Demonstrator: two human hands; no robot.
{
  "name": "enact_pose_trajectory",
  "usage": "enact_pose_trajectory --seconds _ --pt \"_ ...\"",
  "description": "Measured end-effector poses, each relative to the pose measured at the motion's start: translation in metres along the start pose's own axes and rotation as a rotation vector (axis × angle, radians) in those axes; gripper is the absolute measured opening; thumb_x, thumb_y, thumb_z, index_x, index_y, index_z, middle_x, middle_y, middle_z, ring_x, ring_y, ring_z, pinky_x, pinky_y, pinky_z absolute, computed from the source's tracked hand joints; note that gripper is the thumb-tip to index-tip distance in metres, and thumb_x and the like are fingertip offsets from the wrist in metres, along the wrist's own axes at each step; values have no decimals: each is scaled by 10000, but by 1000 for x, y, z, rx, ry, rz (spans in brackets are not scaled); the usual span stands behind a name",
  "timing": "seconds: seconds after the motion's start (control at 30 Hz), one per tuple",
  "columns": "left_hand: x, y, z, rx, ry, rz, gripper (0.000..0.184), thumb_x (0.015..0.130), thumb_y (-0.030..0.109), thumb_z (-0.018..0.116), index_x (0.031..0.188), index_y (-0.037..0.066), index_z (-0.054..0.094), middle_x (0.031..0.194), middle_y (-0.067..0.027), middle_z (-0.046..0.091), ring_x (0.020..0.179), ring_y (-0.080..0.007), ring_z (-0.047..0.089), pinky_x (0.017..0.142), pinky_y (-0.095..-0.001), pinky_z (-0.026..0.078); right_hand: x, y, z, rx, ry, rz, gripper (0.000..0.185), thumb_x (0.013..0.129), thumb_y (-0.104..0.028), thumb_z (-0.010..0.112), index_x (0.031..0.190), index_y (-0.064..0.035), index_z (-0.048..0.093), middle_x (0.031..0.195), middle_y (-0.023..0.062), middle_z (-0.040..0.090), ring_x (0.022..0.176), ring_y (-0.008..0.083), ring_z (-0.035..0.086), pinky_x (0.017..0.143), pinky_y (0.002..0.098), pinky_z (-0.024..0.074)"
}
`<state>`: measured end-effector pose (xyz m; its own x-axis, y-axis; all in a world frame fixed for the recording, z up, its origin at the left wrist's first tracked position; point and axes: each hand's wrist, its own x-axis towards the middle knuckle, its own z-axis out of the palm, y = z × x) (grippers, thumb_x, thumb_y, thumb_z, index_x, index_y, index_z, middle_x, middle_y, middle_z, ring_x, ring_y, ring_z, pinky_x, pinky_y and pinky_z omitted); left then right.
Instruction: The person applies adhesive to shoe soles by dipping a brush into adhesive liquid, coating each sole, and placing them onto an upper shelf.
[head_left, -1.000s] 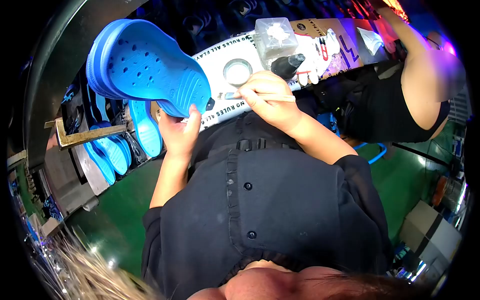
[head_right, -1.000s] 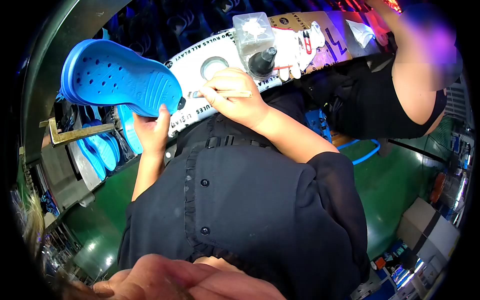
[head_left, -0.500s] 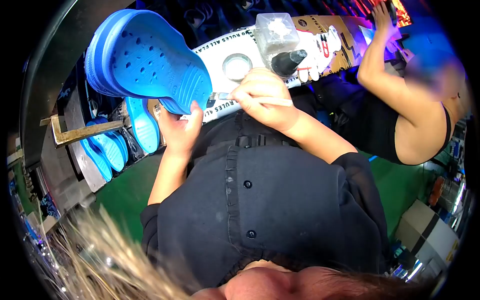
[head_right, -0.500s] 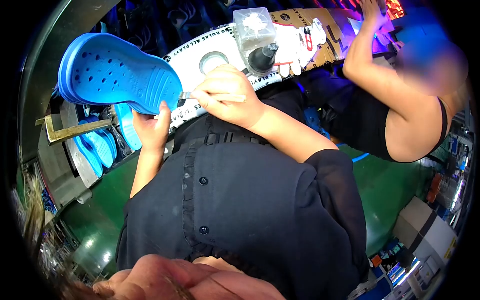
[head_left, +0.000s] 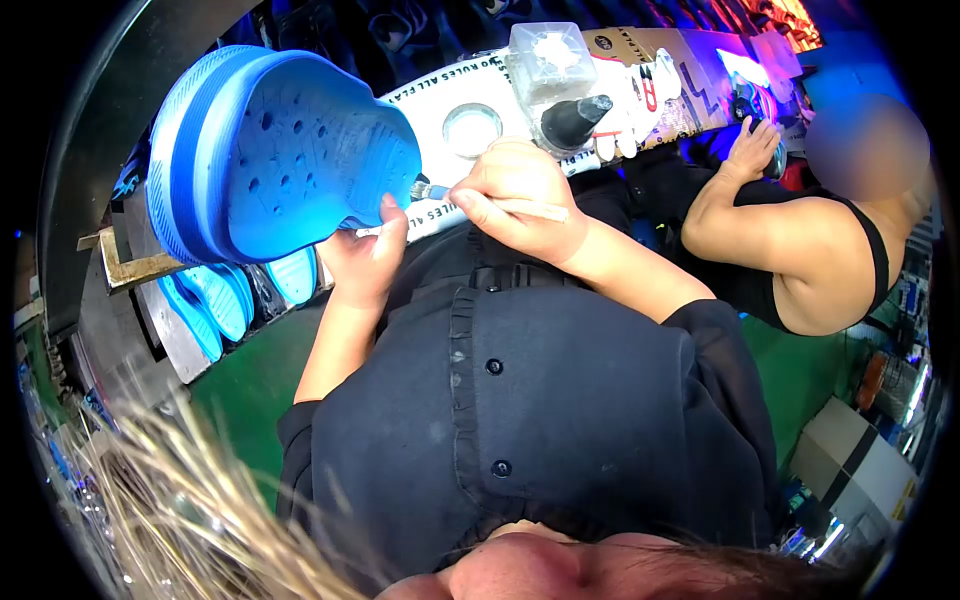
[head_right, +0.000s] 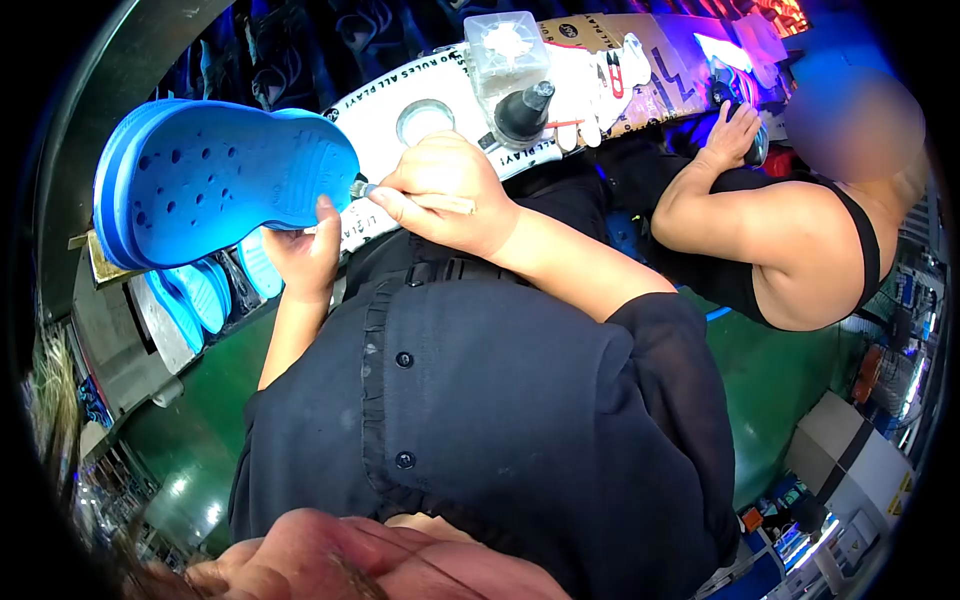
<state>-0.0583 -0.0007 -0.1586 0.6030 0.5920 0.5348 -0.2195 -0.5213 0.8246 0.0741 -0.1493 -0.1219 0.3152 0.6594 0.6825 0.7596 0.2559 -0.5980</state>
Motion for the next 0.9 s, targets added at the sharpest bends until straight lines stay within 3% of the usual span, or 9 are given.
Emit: enact_pose_trajectory --seconds 0.17,0.2,0.3,0.5,0.57,0.63,0.8,0.9 --pt "-1 -1 0 -50 75 2 380 674 -47 622 1022 -46 469 934 -116 556 814 -171 571 738 -272 455 -5 5 -5 66 -71 -5 129 793 -106 571 715 -19 626 648 75 593 570 217 530 587 314 408" --pt "-1 0 -1 -50 75 1 380 674 -47 622 1022 -46 469 934 -116 556 814 -171 571 738 -272 455 -6 7 0 58 63 -4 118 735 -112 616 637 -47 615 579 47 560 536 203 518 552 309 384" --pt "1 4 -1 -17 16 -55 360 687 -38 624 1012 -43 469 931 -116 559 818 -168 570 736 -269 455 -3 8 6 60 122 11 124 744 -118 610 647 -42 618 577 47 559 540 208 523 555 311 387" --pt "3 4 -2 3 22 -31 370 693 -31 622 1025 -47 460 937 -120 560 822 -170 569 748 -276 454 -5 7 0 39 -12 5 144 787 -114 572 689 -21 622 632 67 587 573 212 534 598 310 410" --pt "5 10 1 -91 127 -116 352 696 -22 625 1010 -48 468 927 -115 564 816 -167 568 752 -277 451 -7 9 0 41 -37 -1 157 811 -106 553 710 -6 623 660 76 600 597 212 538 627 306 423" --pt "5 6 -2 -41 104 -107 340 697 -18 626 999 -49 473 919 -112 567 809 -163 567 750 -275 449 -9 12 5 118 153 58 143 779 -117 586 668 -34 619 616 64 581 548 215 535 554 315 400" --pt "6 12 -3 -20 21 -124 308 698 -9 627 970 -47 488 901 -106 573 788 -159 565 743 -269 445 -3 2 6 55 4 86 108 776 -85 582 697 -21 617 640 59 603 578 226 555 562 309 426" --pt "6 6 -5 11 22 -85 313 692 -12 631 969 -47 489 901 -108 575 787 -163 565 737 -270 446 -11 10 4 15 71 57 120 773 -95 586 682 -24 620 638 64 601 589 228 558 573 303 430"
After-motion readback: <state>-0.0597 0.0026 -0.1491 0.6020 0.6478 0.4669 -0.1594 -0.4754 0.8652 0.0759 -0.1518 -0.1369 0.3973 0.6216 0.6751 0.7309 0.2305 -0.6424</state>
